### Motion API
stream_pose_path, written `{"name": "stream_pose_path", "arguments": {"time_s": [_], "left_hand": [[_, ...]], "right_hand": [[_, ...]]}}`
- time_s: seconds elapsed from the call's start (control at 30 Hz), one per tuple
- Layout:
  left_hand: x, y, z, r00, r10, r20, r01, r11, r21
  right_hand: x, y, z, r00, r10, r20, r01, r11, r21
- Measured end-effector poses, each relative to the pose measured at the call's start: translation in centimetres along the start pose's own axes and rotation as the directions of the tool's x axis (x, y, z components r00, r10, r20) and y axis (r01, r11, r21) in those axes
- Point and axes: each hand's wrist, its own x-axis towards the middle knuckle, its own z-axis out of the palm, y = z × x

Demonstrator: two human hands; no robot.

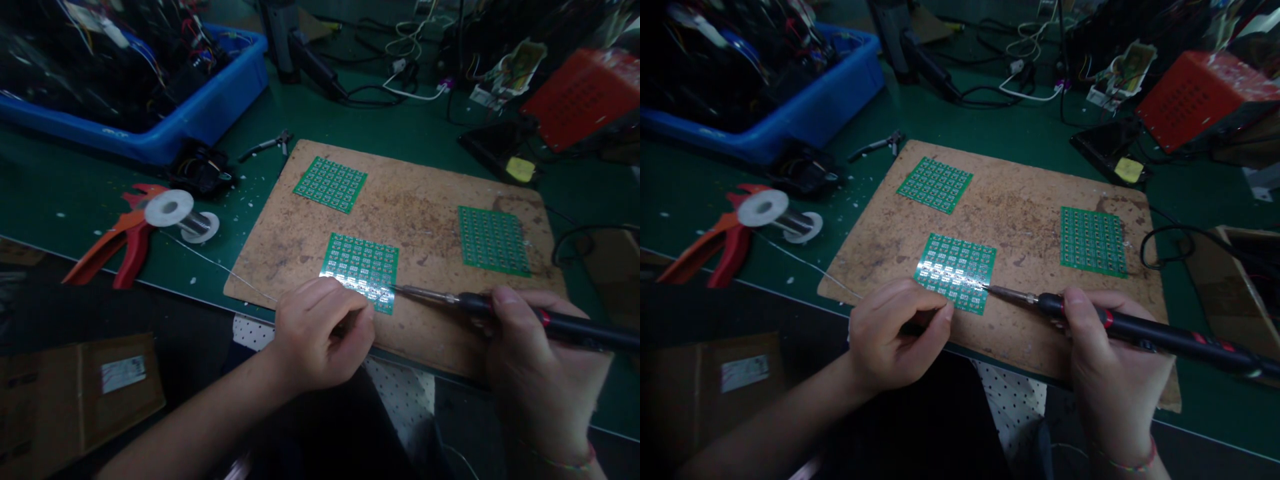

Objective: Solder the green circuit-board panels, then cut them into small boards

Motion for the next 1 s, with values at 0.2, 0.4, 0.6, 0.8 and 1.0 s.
{"name": "stream_pose_path", "arguments": {"time_s": [0.2,0.4,0.6,0.8,1.0], "left_hand": [[0.00,-0.16,0.13,0.999,-0.013,0.049,0.013,1.000,0.007],[-0.15,-0.34,0.36,0.997,-0.031,0.073,0.029,0.999,0.023],[-0.27,-0.27,0.39,0.996,-0.037,0.081,0.034,0.999,0.035],[-0.20,-0.30,0.41,0.995,-0.036,0.090,0.031,0.998,0.055],[-0.03,-0.29,0.46,0.995,-0.029,0.098,0.023,0.998,0.066]], "right_hand": [[0.01,0.18,0.02,1.000,0.011,-0.024,-0.011,0.999,-0.030],[-0.01,0.16,-0.02,1.000,-0.023,0.006,0.023,0.997,-0.068],[-0.09,0.19,0.01,1.000,-0.014,0.001,0.014,0.997,-0.082],[0.01,0.01,0.13,1.000,-0.025,0.006,0.026,0.996,-0.082],[-0.09,0.01,0.12,0.999,-0.042,-0.004,0.041,0.995,-0.094]]}}
